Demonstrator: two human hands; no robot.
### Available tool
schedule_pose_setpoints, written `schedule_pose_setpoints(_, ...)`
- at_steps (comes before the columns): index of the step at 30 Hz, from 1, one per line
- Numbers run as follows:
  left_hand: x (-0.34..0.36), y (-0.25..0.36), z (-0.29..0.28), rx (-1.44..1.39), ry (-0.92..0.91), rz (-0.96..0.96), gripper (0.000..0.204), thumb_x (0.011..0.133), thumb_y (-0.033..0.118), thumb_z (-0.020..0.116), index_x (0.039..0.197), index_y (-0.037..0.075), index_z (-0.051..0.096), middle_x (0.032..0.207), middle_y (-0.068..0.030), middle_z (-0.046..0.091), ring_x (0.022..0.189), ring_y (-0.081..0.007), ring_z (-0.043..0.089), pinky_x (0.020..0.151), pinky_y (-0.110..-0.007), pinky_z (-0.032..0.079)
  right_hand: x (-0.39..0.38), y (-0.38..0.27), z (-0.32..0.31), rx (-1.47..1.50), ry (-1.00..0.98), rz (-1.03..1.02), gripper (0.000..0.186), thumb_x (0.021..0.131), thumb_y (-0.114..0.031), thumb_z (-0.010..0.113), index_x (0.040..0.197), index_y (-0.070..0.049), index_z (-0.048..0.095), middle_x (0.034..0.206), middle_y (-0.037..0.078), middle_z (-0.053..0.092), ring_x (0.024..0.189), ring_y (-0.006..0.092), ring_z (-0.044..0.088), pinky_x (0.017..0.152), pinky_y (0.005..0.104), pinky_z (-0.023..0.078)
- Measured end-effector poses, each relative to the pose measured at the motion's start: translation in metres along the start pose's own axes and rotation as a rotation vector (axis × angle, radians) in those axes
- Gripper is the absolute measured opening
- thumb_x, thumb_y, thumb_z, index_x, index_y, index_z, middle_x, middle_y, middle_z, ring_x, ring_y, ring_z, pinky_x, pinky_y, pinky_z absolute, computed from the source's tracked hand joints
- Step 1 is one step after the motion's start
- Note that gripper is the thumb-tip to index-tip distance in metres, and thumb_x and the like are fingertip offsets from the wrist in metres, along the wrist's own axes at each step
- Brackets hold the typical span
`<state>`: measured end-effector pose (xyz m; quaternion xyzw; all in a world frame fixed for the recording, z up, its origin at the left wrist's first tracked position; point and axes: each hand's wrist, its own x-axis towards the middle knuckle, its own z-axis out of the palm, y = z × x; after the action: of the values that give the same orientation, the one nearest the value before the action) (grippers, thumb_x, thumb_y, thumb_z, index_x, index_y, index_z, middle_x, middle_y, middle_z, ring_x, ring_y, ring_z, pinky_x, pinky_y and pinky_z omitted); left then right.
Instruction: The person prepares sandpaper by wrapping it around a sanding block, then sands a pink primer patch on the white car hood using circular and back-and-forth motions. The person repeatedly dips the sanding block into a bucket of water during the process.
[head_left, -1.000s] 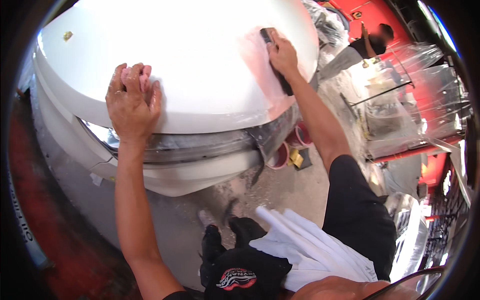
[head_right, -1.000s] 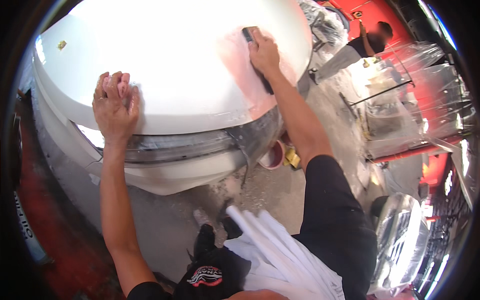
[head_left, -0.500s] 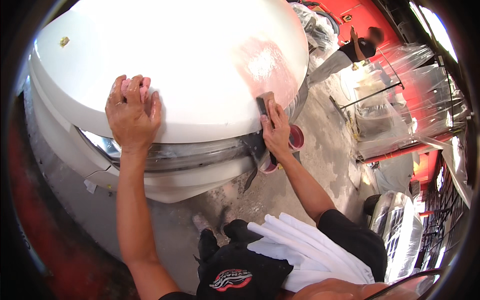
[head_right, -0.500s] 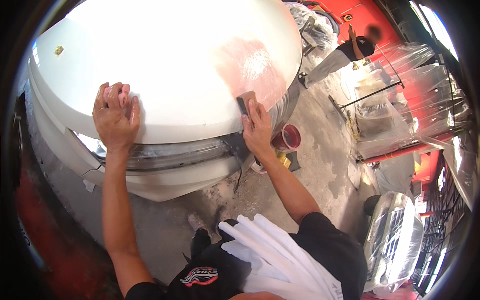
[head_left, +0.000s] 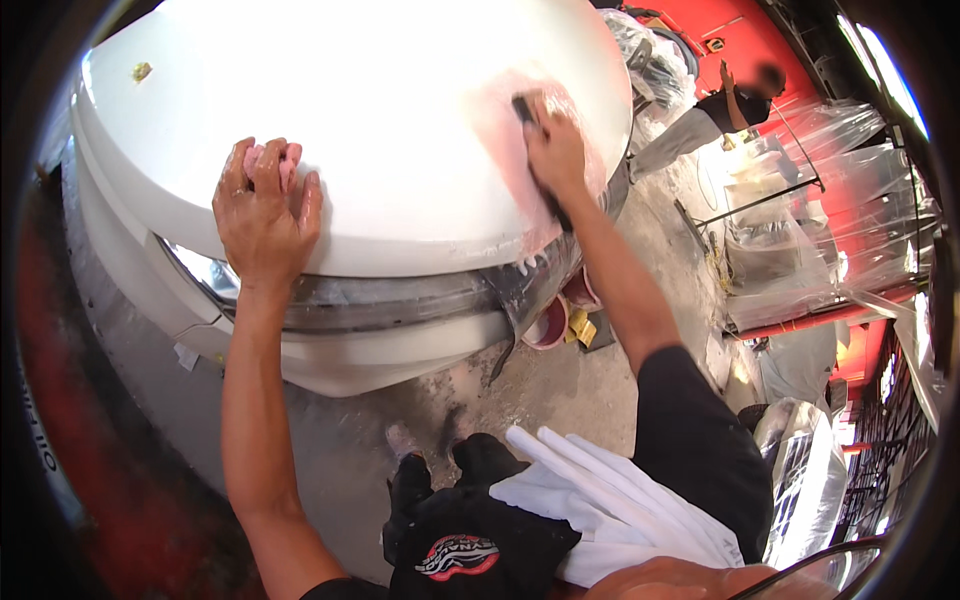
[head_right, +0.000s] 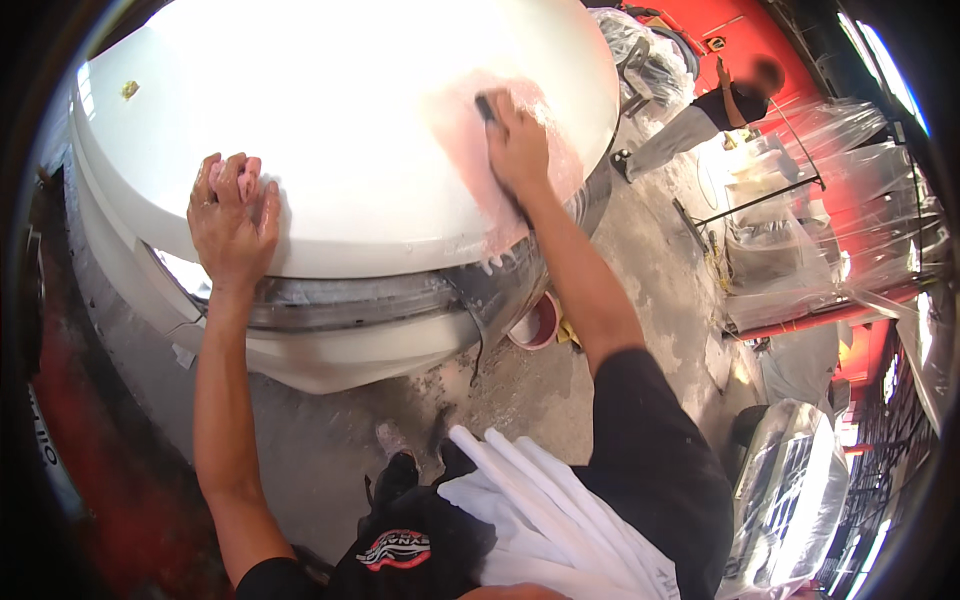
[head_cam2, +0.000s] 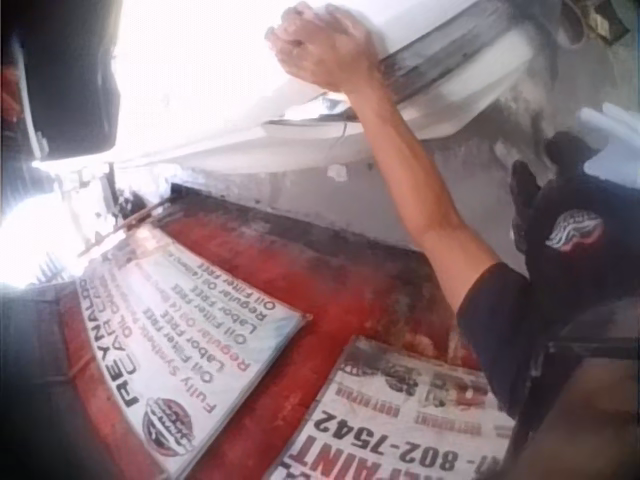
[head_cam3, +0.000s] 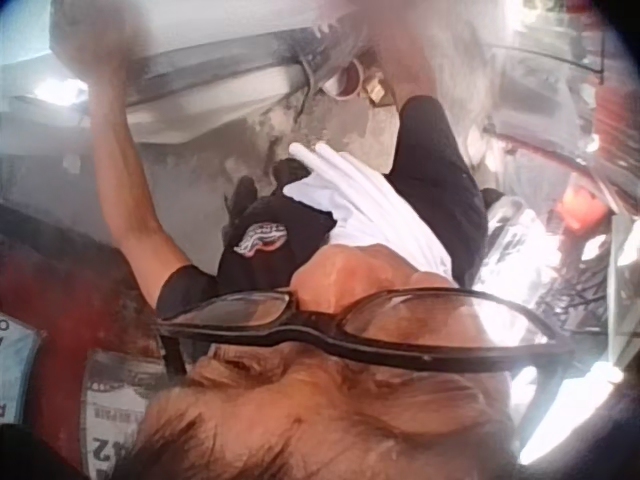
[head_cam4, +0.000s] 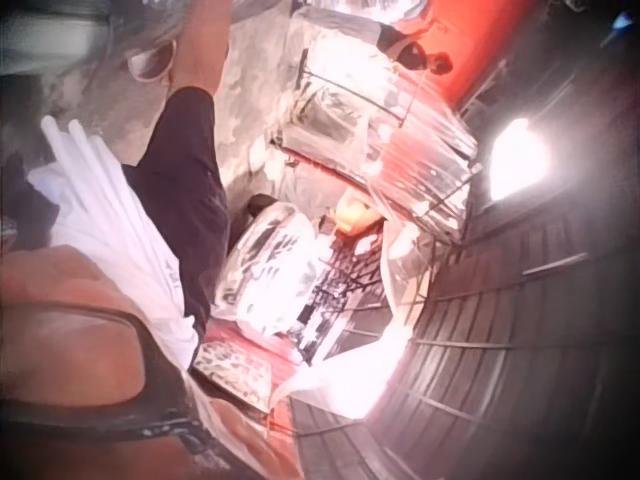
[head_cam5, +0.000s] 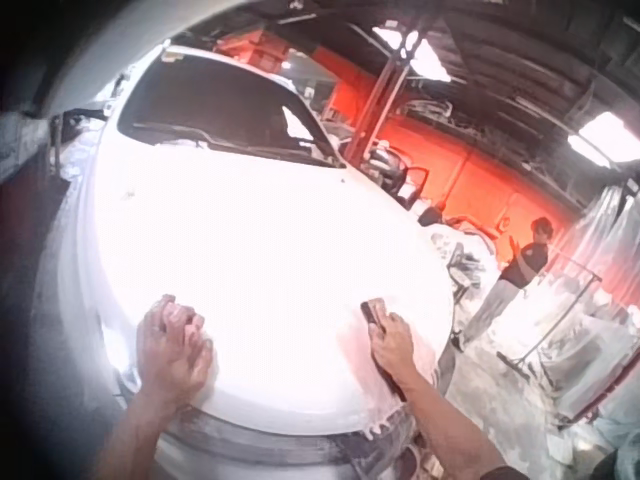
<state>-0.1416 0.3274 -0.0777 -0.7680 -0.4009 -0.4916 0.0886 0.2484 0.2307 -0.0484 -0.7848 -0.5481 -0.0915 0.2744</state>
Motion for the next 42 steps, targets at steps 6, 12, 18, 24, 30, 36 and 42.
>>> schedule_pose_setpoints(6,-0.001,-0.018,-0.013,0.062,0.012,-0.046,0.051,0.089,0.023,0.078,0.134,0.014,0.058,0.139,-0.0129,0.060,0.135,-0.0334,0.053,0.107,-0.052,0.045,-0.127,-0.015,0.025,0.088,0.113,-0.313,0.055,0.097,-0.014,0.065,0.150,-0.010,0.056,0.132,0.023,0.065,0.116,0.0423,0.063,0.103,0.0482,0.050)
schedule_pose_setpoints(12,0.001,-0.003,-0.004,0.035,-0.026,-0.002,0.055,0.086,0.025,0.081,0.135,0.014,0.058,0.137,-0.0129,0.061,0.138,-0.0336,0.052,0.109,-0.052,0.045,0.003,-0.027,-0.002,0.104,-0.029,-0.178,0.051,0.096,-0.019,0.065,0.147,-0.015,0.059,0.117,0.023,0.068,0.102,0.0411,0.066,0.088,0.0480,0.053)
schedule_pose_setpoints(18,-0.003,-0.017,-0.012,0.088,0.000,-0.036,0.055,0.087,0.024,0.080,0.136,0.015,0.057,0.136,-0.0100,0.062,0.137,-0.0333,0.052,0.108,-0.052,0.045,-0.101,-0.013,0.015,0.189,0.042,-0.422,0.062,0.096,-0.011,0.063,0.157,-0.013,0.051,0.131,0.025,0.064,0.112,0.0445,0.064,0.100,0.0523,0.051)
schedule_pose_setpoints(24,-0.005,0.006,0.005,0.105,-0.005,-0.100,0.056,0.086,0.025,0.081,0.136,0.016,0.057,0.135,-0.0079,0.062,0.135,-0.0326,0.052,0.109,-0.051,0.044,0.001,-0.020,0.013,0.187,-0.049,-0.286,0.047,0.096,-0.012,0.063,0.143,-0.008,0.062,0.121,0.024,0.065,0.111,0.0434,0.061,0.098,0.0514,0.049)
schedule_pose_setpoints(30,-0.002,0.008,0.009,0.346,0.036,-0.196,0.060,0.089,0.038,0.078,0.139,0.016,0.053,0.146,-0.0158,0.051,0.137,-0.0337,0.050,0.112,-0.052,0.042,-0.077,-0.029,0.020,0.177,-0.020,-0.399,0.050,0.096,-0.013,0.064,0.146,-0.008,0.059,0.123,0.022,0.063,0.105,0.0397,0.061,0.095,0.0486,0.050)
schedule_pose_setpoints(36,-0.002,0.021,0.016,0.371,0.009,-0.190,0.063,0.089,0.041,0.078,0.137,0.012,0.051,0.145,-0.0166,0.049,0.134,-0.0369,0.051,0.112,-0.054,0.042,-0.037,-0.020,0.005,0.228,-0.135,-0.485,0.048,0.097,-0.012,0.064,0.144,-0.007,0.059,0.123,0.023,0.065,0.109,0.0425,0.062,0.095,0.0491,0.050)
schedule_pose_setpoints(42,-0.001,0.015,0.012,0.318,0.028,-0.176,0.063,0.089,0.038,0.078,0.137,0.008,0.049,0.145,-0.0208,0.051,0.136,-0.0399,0.050,0.112,-0.054,0.042,-0.061,-0.012,0.010,0.197,-0.096,-0.480,0.052,0.095,-0.010,0.066,0.147,-0.010,0.059,0.137,0.022,0.063,0.122,0.0427,0.059,0.105,0.0476,0.048)
